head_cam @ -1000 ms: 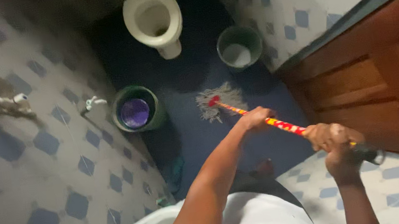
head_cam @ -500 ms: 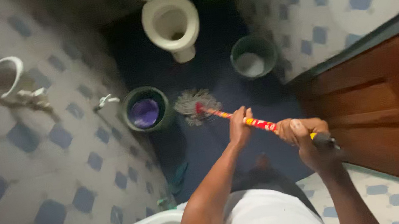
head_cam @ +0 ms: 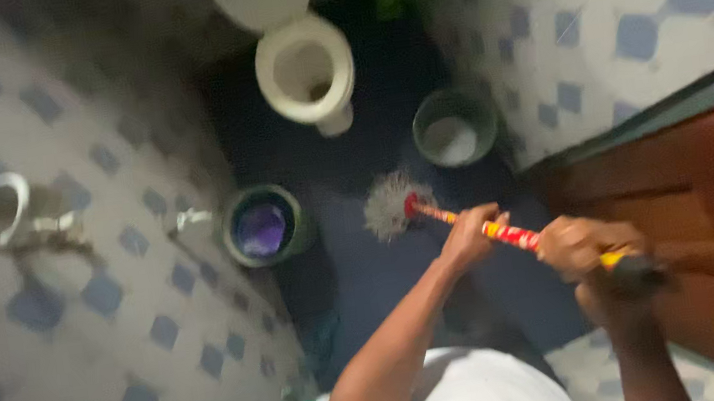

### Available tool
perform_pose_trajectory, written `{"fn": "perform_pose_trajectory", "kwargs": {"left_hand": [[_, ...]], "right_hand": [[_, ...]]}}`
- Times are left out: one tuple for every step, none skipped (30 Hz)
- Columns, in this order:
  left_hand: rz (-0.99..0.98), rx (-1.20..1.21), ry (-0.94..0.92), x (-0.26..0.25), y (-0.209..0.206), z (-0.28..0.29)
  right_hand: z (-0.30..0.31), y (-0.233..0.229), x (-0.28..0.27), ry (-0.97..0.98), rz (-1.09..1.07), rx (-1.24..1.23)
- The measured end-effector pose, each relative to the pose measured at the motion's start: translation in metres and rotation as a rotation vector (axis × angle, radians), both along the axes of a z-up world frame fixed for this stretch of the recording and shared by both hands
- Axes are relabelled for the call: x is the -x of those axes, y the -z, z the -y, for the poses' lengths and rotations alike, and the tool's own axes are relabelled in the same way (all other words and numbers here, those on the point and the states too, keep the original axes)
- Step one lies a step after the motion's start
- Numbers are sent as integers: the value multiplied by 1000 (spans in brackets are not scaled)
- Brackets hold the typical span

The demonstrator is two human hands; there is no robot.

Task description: The person mops the floor of a bathroom using a mop and a bucket of water, occasionally wringing out the mop head in the bucket.

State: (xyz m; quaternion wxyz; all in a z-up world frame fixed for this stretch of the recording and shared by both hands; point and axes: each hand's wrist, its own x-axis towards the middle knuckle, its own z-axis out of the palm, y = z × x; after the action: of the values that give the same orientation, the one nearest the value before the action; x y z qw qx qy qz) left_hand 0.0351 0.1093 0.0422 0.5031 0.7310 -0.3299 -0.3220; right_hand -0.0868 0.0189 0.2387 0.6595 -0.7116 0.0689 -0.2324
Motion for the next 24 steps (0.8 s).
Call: {"fn": "perform_pose_trajectory", "kwargs": {"left_hand": [[13, 13, 11, -4, 4, 11], [-31, -16, 12, -7, 10, 22], [-76, -46, 14, -13, 18, 30], [-135, -79, 3, -12, 28, 34], [-52, -68, 8, -14, 39, 39], [33, -57, 3, -22, 49, 47], [117, -46, -1, -28, 57, 53], [181, -65, -21, -30, 62, 52], [244, -85, -41, -39, 64, 49], [311, -104, -59, -48, 63, 44], [246, -127, -73, -50, 60, 35], [192, -146, -85, -57, 57, 24], [138, -164, -97, -63, 54, 14], [151, -137, -136, -71, 55, 6], [164, -111, -175, -76, 57, -2], [177, -85, -211, -79, 61, -11], [121, -148, -242, -77, 63, -23], [75, -207, -271, -81, 65, -35], [29, -266, -300, -87, 69, -42], [20, -268, -334, -93, 75, -49], [12, -271, -368, -99, 82, -55], [-1, -284, -400, -98, 89, -66], [-23, -300, -413, -96, 97, -75], [-24, -298, -403, -110, 109, -73]], "right_hand": [[7, 8, -3, 57, -108, 41], [19, 15, -5, 112, -225, 75], [29, 26, -15, 103, -254, 42], [33, 37, -24, 80, -298, 8], [36, 48, -32, 93, -352, 35], [42, 58, -43, 96, -404, 66], [49, 67, -56, 62, -290, 165], [53, 76, -64, 26, -184, 256], [55, 84, -72, 35, -213, 387], [57, 93, -82, 43, -236, 520], [59, 100, -88, 49, -256, 654], [61, 110, -97, 28, -340, 613], [62, 120, -106, 7, -423, 572], [61, 133, -113, -14, -506, 529], [62, 147, -119, -58, -571, 460], [64, 167, -124, -98, -636, 392], [65, 190, -127, -138, -701, 322], [65, 219, -133, -148, -648, 309], [65, 251, -138, -159, -595, 296], [64, 286, -141, -171, -548, 281], [65, 321, -146, -119, -509, 165], [60, 353, -147, -70, -476, 40], [56, 382, -146, -20, -444, -85], [57, 402, -149, -51, -460, -138]]}}
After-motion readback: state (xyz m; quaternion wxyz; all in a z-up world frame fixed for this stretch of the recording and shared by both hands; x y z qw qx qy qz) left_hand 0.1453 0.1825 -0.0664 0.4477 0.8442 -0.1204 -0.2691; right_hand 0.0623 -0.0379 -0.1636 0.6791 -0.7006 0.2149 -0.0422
